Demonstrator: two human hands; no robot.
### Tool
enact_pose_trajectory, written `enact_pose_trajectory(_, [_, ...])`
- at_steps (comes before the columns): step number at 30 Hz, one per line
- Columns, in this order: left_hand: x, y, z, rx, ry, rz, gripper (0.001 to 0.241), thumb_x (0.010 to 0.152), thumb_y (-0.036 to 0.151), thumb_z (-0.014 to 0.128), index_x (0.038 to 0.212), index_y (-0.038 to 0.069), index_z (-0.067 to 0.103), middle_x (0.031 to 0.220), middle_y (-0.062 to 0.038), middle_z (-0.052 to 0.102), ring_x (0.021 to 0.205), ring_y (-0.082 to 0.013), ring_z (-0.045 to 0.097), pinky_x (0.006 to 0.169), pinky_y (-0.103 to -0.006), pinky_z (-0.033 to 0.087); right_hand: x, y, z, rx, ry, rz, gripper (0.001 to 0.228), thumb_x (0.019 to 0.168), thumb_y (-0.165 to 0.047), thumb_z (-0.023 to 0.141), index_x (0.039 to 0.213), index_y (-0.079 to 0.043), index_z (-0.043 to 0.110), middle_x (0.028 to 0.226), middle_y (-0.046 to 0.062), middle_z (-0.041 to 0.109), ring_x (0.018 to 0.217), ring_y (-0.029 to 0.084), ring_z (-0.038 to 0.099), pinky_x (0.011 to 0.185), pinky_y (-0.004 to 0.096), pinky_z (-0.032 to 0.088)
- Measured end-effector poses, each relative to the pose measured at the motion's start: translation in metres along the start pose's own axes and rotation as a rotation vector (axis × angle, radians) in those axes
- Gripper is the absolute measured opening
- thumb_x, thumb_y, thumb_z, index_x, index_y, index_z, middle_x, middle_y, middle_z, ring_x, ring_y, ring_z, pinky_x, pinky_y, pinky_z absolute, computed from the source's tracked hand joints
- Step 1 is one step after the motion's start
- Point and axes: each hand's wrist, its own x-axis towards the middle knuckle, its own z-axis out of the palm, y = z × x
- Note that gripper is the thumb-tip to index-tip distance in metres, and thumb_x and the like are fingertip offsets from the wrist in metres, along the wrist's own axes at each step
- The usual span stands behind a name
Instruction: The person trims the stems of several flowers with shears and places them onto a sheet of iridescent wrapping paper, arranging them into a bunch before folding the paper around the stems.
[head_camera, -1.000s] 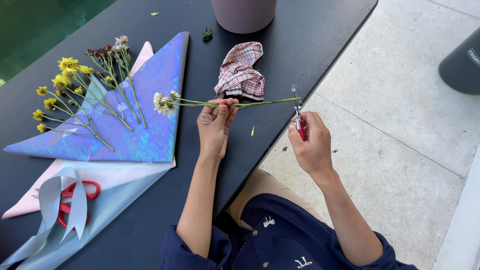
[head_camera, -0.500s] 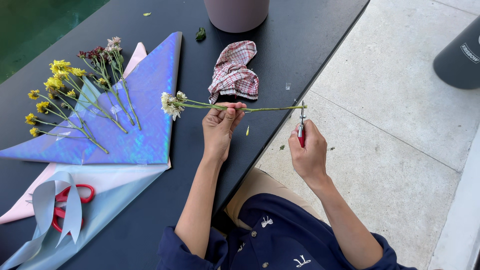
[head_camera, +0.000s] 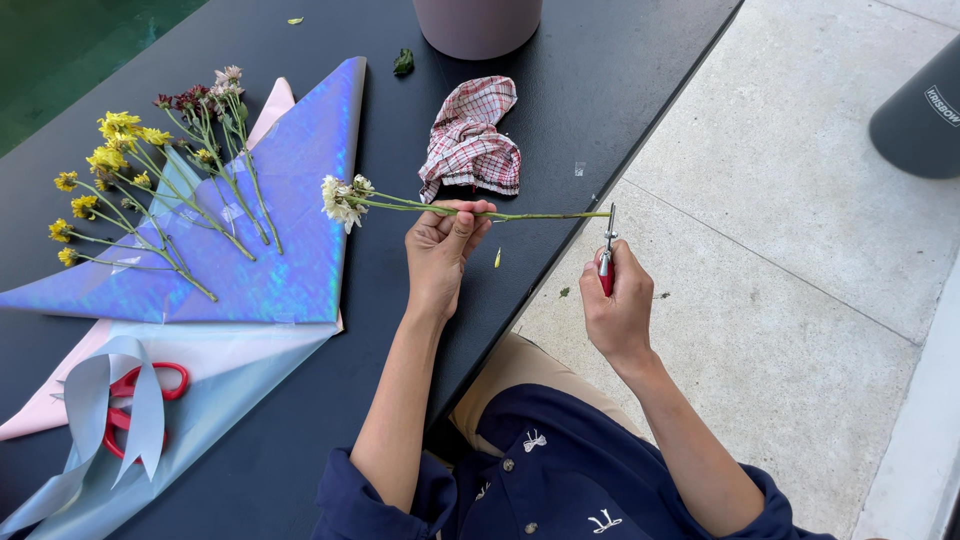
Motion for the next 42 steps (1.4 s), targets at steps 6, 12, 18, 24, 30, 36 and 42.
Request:
enact_pose_trajectory(6, [0.020,0.023,-0.040,-0.029,0.092,0.128,0.017,0.096,0.018,0.067,0.105,0.003,0.064,0.098,-0.011,0.077,0.098,-0.0229,0.076,0.090,-0.0318,0.064,0.013,-0.046,0.017,-0.069,-0.179,-0.039,0.016,0.086,-0.012,0.063,0.099,-0.003,0.061,0.083,0.011,0.052,0.071,0.024,0.056,0.064,0.038,0.048])
enact_pose_trajectory(12, [0.027,0.058,-0.092,-0.052,0.306,0.300,0.022,0.097,0.025,0.067,0.108,0.006,0.064,0.099,-0.007,0.076,0.097,-0.0193,0.076,0.090,-0.0307,0.064,0.039,-0.069,0.073,-0.565,-0.394,-0.203,0.066,0.084,-0.046,0.073,0.136,-0.007,0.061,0.108,0.013,0.047,0.108,0.033,0.050,0.100,0.052,0.038])
enact_pose_trajectory(18, [0.033,0.061,-0.116,-0.102,0.422,0.343,0.024,0.097,0.028,0.068,0.110,0.008,0.063,0.101,-0.005,0.076,0.098,-0.0172,0.075,0.092,-0.0297,0.062,0.049,-0.066,0.120,-0.664,-0.512,-0.300,0.084,0.084,-0.052,0.073,0.145,0.000,0.050,0.117,0.017,0.043,0.119,0.040,0.037,0.112,0.056,0.021])
enact_pose_trajectory(24, [0.037,0.060,-0.115,-0.123,0.452,0.345,0.024,0.096,0.027,0.069,0.109,0.008,0.065,0.098,-0.006,0.076,0.095,-0.0176,0.076,0.089,-0.0304,0.063,0.076,-0.060,0.125,-0.497,-0.395,-0.341,0.064,0.086,-0.056,0.072,0.131,-0.012,0.060,0.113,0.011,0.046,0.114,0.038,0.049,0.101,0.061,0.035])
enact_pose_trajectory(30, [0.036,0.060,-0.114,-0.103,0.453,0.325,0.027,0.096,0.029,0.070,0.110,0.007,0.065,0.097,-0.006,0.076,0.093,-0.0179,0.076,0.088,-0.0302,0.062,0.143,-0.059,0.149,-0.377,-0.177,-0.344,0.060,0.097,-0.038,0.069,0.144,-0.008,0.047,0.123,0.019,0.037,0.116,0.048,0.041,0.097,0.063,0.040])
enact_pose_trajectory(36, [0.038,0.067,-0.113,-0.056,0.413,0.293,0.024,0.097,0.027,0.068,0.108,0.005,0.067,0.093,-0.006,0.076,0.090,-0.0156,0.075,0.085,-0.0270,0.062,0.177,-0.038,0.165,-0.176,-0.456,-0.218,0.044,0.099,-0.046,0.064,0.130,-0.015,0.067,0.118,0.021,0.061,0.119,0.047,0.056,0.103,0.055,0.044])
enact_pose_trajectory(42, [0.036,0.072,-0.106,0.033,0.322,0.303,0.026,0.095,0.023,0.071,0.107,0.000,0.070,0.090,-0.012,0.076,0.088,-0.0190,0.076,0.085,-0.0308,0.062,0.128,-0.141,0.122,0.213,-0.873,-0.025,0.047,0.090,-0.031,0.068,0.132,-0.012,0.068,0.095,0.020,0.072,0.087,0.029,0.063,0.084,0.046,0.053])
